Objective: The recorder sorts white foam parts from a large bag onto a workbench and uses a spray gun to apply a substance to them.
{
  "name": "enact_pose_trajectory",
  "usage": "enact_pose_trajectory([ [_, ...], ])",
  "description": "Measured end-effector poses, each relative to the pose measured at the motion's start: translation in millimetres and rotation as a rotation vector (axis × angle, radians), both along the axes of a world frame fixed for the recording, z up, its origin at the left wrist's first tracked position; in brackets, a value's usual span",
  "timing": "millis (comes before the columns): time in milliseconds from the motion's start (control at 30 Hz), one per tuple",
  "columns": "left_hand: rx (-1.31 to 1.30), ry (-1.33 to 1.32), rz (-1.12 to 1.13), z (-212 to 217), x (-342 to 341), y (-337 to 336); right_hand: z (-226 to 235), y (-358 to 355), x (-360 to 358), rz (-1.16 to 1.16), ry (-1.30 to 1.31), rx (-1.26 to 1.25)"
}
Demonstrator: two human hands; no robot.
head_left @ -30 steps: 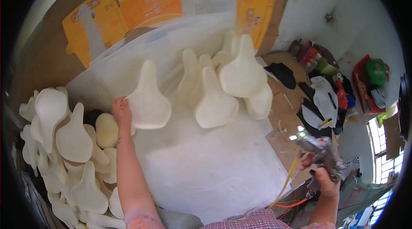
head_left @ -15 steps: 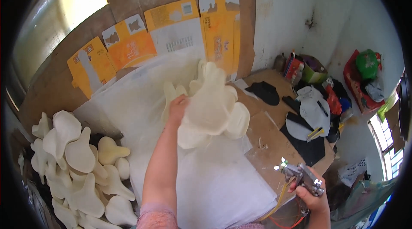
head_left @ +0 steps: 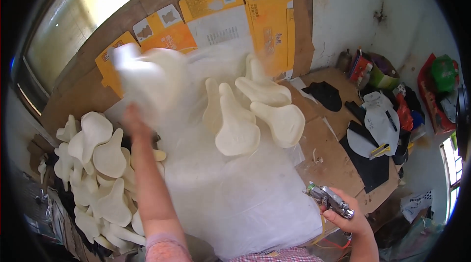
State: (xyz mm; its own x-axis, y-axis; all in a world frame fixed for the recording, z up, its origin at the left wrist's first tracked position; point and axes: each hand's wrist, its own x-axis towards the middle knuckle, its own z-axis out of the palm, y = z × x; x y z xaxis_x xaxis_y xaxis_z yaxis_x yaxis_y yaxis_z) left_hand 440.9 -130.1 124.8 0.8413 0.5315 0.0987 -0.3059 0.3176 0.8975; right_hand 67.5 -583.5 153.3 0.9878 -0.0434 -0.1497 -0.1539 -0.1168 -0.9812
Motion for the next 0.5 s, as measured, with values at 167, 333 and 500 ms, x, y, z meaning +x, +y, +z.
enact_pose_trajectory([
  [167,-0.22,-0.06,0.058,-24,-26,140,2,9,14,0.094,-0.031,-0.111],
  [333,0.185,0.374,-0.34,-152,-10,-52,36,21,10,-0.194,-0.225,0.1],
  [500,0.881,0.405,-0.324,-205,-13,-141,47,-10,-11,-0.276,-0.168,-0.099],
])
